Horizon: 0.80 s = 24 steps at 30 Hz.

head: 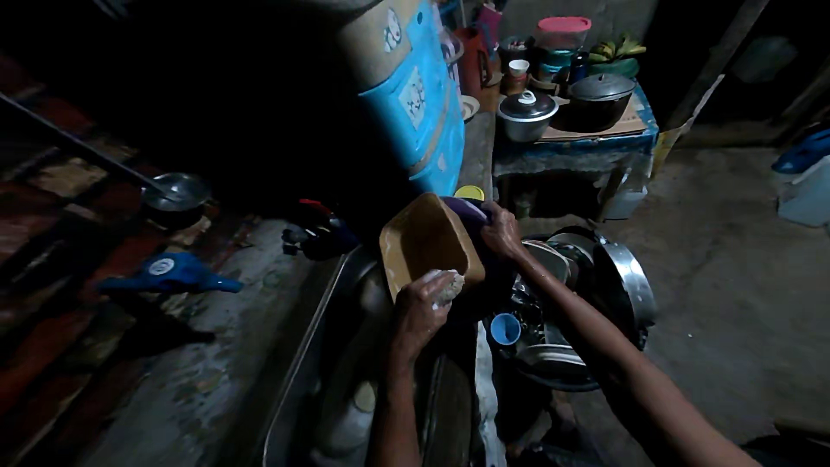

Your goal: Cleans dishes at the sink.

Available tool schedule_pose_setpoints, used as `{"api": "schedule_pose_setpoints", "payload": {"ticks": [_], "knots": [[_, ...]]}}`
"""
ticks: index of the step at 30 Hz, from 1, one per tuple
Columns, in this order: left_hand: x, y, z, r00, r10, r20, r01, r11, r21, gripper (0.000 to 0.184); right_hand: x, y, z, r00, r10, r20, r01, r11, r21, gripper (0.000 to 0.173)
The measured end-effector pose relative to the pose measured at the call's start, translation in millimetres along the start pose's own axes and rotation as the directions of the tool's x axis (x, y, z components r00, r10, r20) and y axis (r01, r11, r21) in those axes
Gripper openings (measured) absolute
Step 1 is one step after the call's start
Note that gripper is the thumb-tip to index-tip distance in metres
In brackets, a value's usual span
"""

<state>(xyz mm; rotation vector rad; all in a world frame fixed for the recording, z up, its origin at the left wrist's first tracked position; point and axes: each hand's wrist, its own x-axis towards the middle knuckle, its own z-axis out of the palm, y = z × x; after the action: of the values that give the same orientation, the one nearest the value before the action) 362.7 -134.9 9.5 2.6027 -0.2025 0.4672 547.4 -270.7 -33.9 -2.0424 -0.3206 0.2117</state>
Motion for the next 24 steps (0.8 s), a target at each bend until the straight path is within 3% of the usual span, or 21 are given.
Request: {"api": "schedule_pose_setpoints", "payload": {"ticks": [2,4,6,11,16,19,22,24], "knots": [[12.0,4.4,-7.5,0.982,-0.06,0.181,0.057,0.998,0.022,0.042,7.4,10.4,6.4,0.997,0.042,0.063,-0.047,0.996,0.075,0.047],[27.7,8.5,-15.1,0.914,-0.136,0.382,0.126,0.991,0.05,0.046,8.3,18.2,9.5,0.995,0.05,0.086,-0.063,0.987,0.146,0.055],[45.3,8.4,-19.3,0.839,-0.152,0.523,0.14,0.988,0.062,0.046,4.7,20.7,6.4,1.0,-0.013,0.025,0.009,0.987,0.162,0.052],[73.8,5.1,-4.8,0.758,-0.153,0.635,0.128,0.988,0.085,0.044,-9.6,30.1,-24.8,0.969,-0.18,-0.171,0.21,0.961,0.182,0.044],[72.2,-7.2,5.0,0.804,-0.179,0.566,0.152,0.984,0.096,0.039,-36.6,78.8,-92.2,0.906,-0.253,-0.339,0.269,0.963,-0.002,0.044],[63.7,-14.7,5.0,0.876,-0.161,0.455,0.156,0.987,0.05,0.034,-64.1,126.2,-130.0,0.896,-0.264,-0.357,0.234,0.964,-0.126,0.044],[58.8,-22.5,-0.1,0.95,-0.12,0.289,0.132,0.991,-0.022,0.039,-99.4,173.5,-144.6,0.97,-0.191,-0.153,0.166,0.973,-0.163,0.036],[58.3,-25.8,-3.5,0.966,-0.107,0.234,0.122,0.991,-0.049,0.042,-123.8,201.3,-134.9,0.997,0.019,0.078,0.002,0.966,-0.259,0.045]]}}
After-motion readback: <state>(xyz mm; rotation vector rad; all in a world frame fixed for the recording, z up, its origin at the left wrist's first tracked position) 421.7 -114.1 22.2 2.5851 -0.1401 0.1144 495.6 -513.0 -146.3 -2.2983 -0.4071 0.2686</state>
